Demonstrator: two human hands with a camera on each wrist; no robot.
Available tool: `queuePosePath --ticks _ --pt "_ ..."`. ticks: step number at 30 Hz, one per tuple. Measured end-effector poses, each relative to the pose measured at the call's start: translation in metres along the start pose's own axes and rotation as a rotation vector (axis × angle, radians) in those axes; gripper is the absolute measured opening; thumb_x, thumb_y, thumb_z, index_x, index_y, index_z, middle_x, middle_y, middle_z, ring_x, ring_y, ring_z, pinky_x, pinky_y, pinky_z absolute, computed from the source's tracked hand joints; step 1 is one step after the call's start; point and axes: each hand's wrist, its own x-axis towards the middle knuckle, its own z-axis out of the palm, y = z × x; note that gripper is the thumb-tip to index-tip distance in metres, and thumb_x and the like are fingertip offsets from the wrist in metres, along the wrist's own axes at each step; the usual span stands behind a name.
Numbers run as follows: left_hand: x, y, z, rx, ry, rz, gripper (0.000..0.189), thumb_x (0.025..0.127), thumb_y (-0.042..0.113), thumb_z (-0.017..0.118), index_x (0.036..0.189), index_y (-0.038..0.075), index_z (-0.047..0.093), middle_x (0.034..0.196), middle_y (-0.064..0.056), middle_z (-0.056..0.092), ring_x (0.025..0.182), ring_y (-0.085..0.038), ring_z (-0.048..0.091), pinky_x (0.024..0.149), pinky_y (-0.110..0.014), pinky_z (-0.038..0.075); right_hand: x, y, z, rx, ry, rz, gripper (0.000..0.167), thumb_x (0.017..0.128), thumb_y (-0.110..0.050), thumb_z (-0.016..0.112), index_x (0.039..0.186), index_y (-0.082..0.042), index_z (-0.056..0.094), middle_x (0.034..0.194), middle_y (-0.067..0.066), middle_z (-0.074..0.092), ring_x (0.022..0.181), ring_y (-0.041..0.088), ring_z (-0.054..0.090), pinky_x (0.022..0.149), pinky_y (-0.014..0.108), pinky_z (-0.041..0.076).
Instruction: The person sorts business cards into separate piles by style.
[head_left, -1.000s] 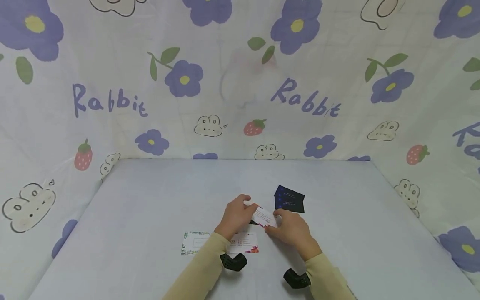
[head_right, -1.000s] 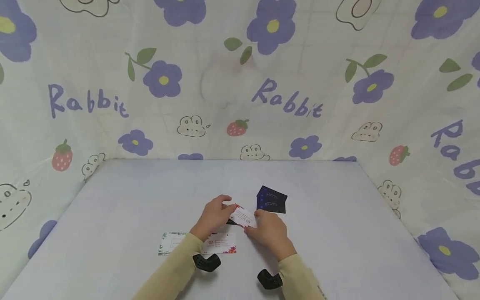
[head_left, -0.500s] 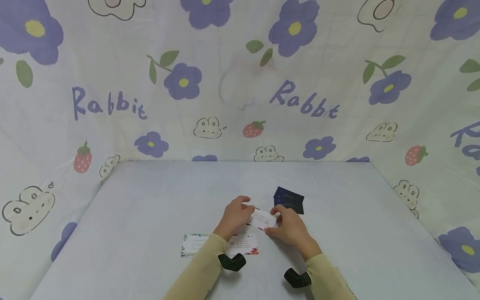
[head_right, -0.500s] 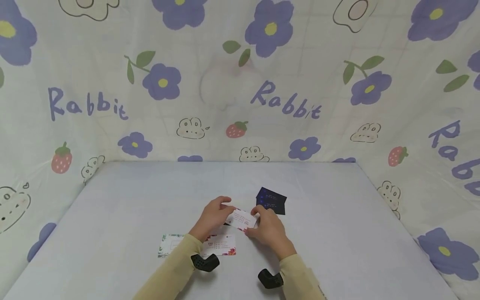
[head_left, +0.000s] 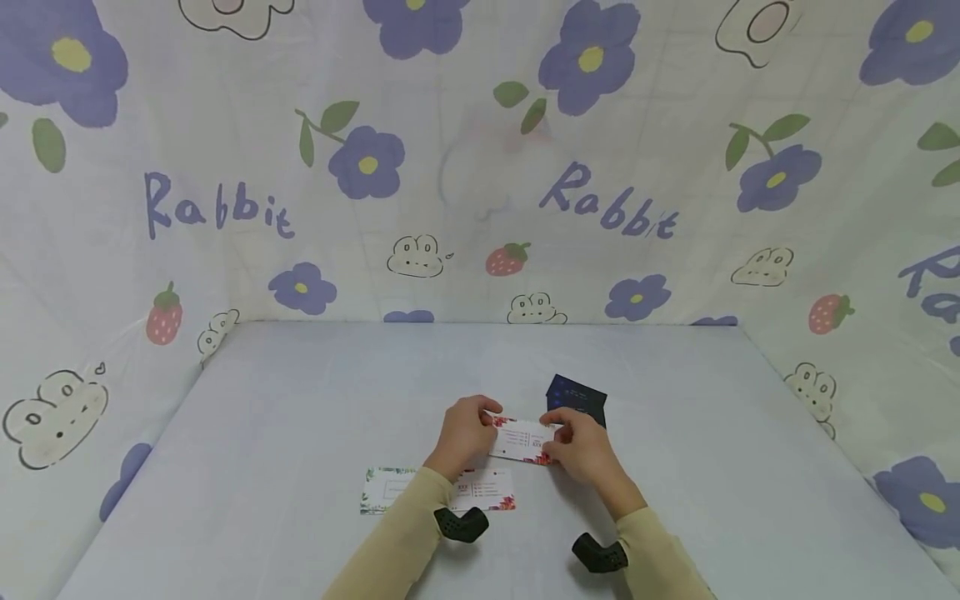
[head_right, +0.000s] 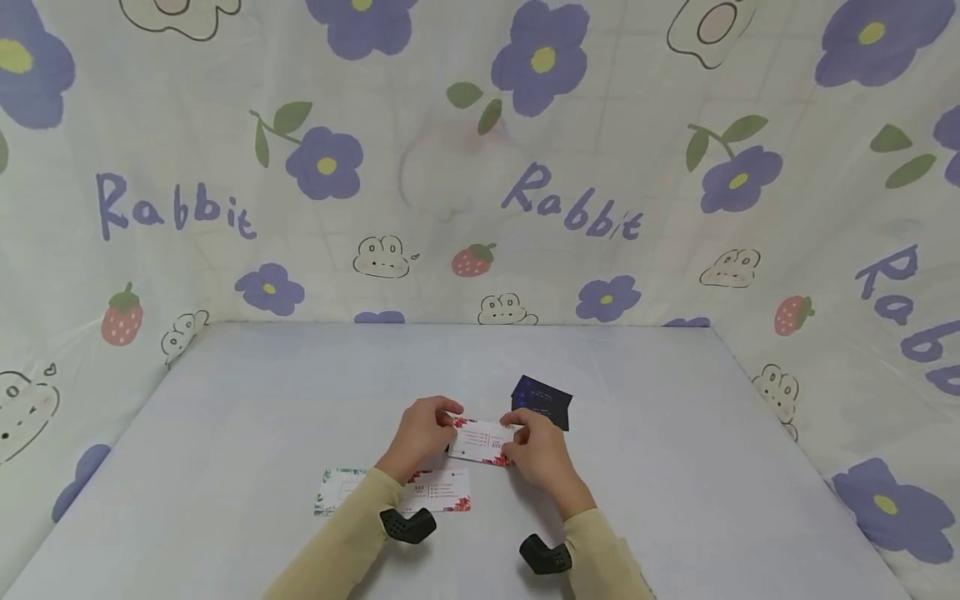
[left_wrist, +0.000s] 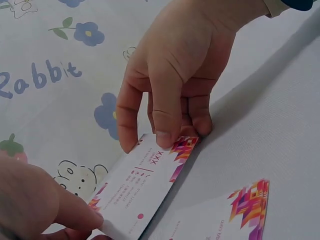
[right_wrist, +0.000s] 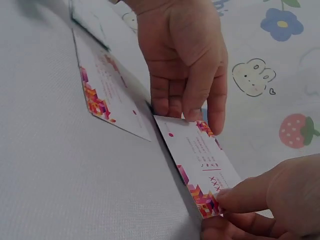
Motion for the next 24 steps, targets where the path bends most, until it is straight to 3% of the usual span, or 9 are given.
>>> queuePosePath --ticks 10,17,24 --pt "-0.009 -0.004 -0.020 -0.104 -0.033 -0.111 0.021 0.088 0.002 0.069 0.108 0.008 0.073 0.091 -0.006 0.063 0.086 -0.021 0.056 0.070 -0.027 0.052 -0.002 -0.012 0.000 0.121 -0.052 0.020 0.032 0.090 -0.003 0.073 0.122 -0.009 0.069 0.092 0.010 0.059 0.076 0.018 0.057 0.062 0.024 0.057" --pt "-0.030 -0.008 -0.047 -0.128 -0.050 -0.109 0.019 0.087 0.004 0.072 0.105 0.008 0.074 0.090 -0.007 0.063 0.085 -0.021 0.057 0.063 -0.024 0.053 -0.014 -0.032 -0.001 0.179 -0.125 -0.015 0.033 0.089 0.002 0.073 0.120 -0.008 0.071 0.091 0.011 0.059 0.071 0.017 0.059 0.062 0.026 0.059" --pt "-0.048 -0.025 -0.062 -0.145 -0.077 -0.152 0.023 0.083 0.002 0.072 0.106 0.006 0.074 0.085 -0.006 0.060 0.068 -0.015 0.059 0.056 -0.022 0.053 -0.025 -0.046 0.007 0.247 -0.220 -0.074 0.033 0.087 0.007 0.071 0.118 -0.003 0.071 0.086 0.010 0.057 0.065 0.015 0.060 0.059 0.028 0.060"
